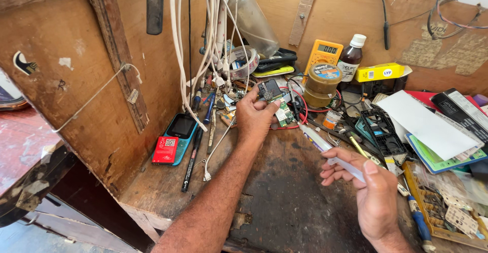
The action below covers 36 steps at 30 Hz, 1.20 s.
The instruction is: The person handles a small circuit board, turning it over and inspecting it. They then use a syringe to apply a liquid substance to specific points on the board. The person places the board down and continues to handle the syringe.
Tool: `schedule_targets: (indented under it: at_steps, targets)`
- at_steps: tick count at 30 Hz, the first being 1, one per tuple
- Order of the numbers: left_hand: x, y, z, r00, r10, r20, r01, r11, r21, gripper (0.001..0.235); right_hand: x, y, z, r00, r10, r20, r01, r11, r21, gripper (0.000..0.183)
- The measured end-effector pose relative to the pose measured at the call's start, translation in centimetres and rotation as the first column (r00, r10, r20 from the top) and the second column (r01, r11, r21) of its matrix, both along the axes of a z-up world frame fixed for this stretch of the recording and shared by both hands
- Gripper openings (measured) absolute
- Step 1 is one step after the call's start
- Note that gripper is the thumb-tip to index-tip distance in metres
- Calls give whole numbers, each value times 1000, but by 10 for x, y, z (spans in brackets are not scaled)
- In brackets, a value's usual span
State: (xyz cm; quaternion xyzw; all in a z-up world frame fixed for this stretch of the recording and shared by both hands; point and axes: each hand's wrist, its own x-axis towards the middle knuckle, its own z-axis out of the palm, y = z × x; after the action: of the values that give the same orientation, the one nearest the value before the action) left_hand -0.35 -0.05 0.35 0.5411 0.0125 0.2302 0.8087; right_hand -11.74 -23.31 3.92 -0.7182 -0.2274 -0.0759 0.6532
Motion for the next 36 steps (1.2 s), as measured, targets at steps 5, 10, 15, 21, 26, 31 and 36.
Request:
schedule_targets:
  at_steps: [5,10,15,21,26,31,36]
  targets:
    - [1,1,-2,1000,-3,17,3,1000,-26,61,-3,0,-1,1000,17,6,-16,998,-52,70]
    - [3,0,-4,999,-11,46,12,999,-36,56,-3,-2,-1,998,28,54,-21,992,-125,69]
    - [5,0,-7,999,4,35,-3,1000,-7,49,-6,-4,-3,995,15,101,-2,991,-133,67]
    - [2,-8,-5,969,247,1,-231,907,351,58,0,-16,-2,990,60,-131,-17,951,308,84]
    - [-9,-11,6,975,220,36,-215,882,420,43,8,-34,-4,934,165,-317,73,779,623,83]
    - [-28,-12,20,960,267,89,-269,775,572,39,15,-44,-11,920,241,-309,61,691,720,81]
    - [-41,-17,34,816,446,368,-574,544,612,57,16,-43,-13,920,266,-286,43,659,751,80]
